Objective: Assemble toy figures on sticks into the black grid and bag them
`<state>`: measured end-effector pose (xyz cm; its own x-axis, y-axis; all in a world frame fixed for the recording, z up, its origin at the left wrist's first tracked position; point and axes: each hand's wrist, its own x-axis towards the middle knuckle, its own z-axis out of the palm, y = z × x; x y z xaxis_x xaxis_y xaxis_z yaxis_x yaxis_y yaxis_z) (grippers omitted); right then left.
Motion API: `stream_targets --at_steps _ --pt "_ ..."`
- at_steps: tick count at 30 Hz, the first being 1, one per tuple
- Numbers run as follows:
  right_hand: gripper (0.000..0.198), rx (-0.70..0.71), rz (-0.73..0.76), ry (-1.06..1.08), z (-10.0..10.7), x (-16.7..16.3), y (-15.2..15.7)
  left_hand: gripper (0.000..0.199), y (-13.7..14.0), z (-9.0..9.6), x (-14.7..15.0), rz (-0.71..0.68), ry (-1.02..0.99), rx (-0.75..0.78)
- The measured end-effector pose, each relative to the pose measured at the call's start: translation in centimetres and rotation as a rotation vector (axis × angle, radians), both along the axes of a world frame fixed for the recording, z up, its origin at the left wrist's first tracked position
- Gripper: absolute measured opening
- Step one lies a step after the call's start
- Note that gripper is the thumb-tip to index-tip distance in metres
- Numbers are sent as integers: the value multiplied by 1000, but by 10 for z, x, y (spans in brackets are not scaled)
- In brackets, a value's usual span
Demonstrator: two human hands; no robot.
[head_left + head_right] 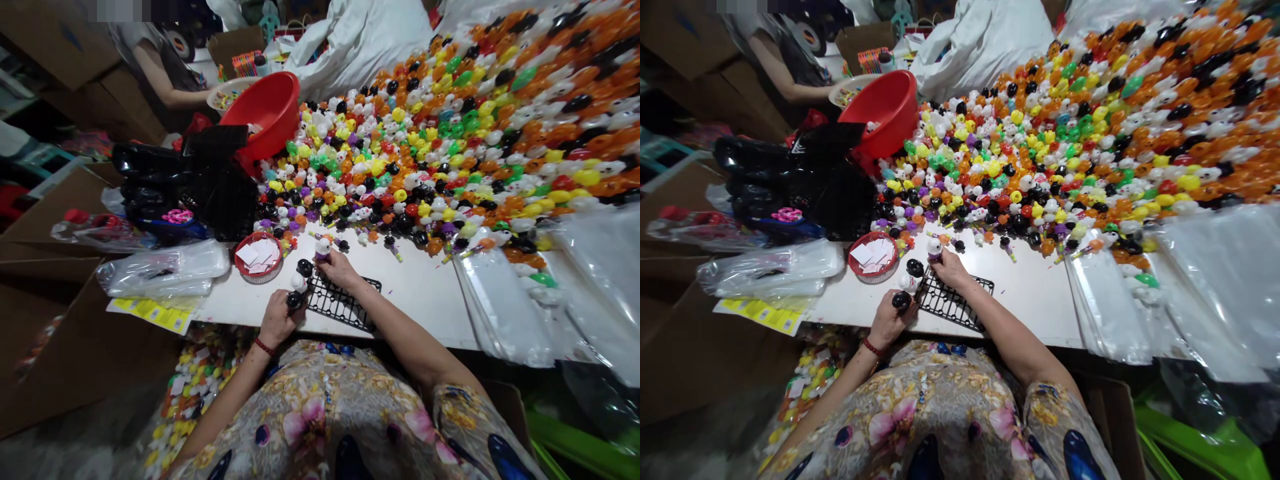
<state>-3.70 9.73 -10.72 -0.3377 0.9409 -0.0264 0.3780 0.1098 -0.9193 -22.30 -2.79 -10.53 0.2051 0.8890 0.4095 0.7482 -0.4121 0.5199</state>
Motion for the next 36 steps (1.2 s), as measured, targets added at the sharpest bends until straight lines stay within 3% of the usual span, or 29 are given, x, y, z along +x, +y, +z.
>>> stream_targets --at_steps 13,20,24,26,29,33,36 --pt "23 174 129 -337 5 -2 1 16 0 -4 -2 23 4 -82" --pt "22 183 159 -370 4 -11 -3 18 -1 -6 -4 21 -21 -65" --pt "24 204 128 -282 9 -6 -7 18 -1 -9 -7 38 -41 -91" --pt "29 222 30 -196 12 13 -13 18 1 -12 -8 27 -43 -86" --pt "26 214 -303 -159 21 68 -25 20 3 -13 -8 -1 -32 -42" --pt "19 128 -866 -361 32 160 -30 20 3 -12 -9 -18 -4 -8" --pt "27 116 -1007 -537 34 205 -23 20 4 -11 -9 -14 26 -37"
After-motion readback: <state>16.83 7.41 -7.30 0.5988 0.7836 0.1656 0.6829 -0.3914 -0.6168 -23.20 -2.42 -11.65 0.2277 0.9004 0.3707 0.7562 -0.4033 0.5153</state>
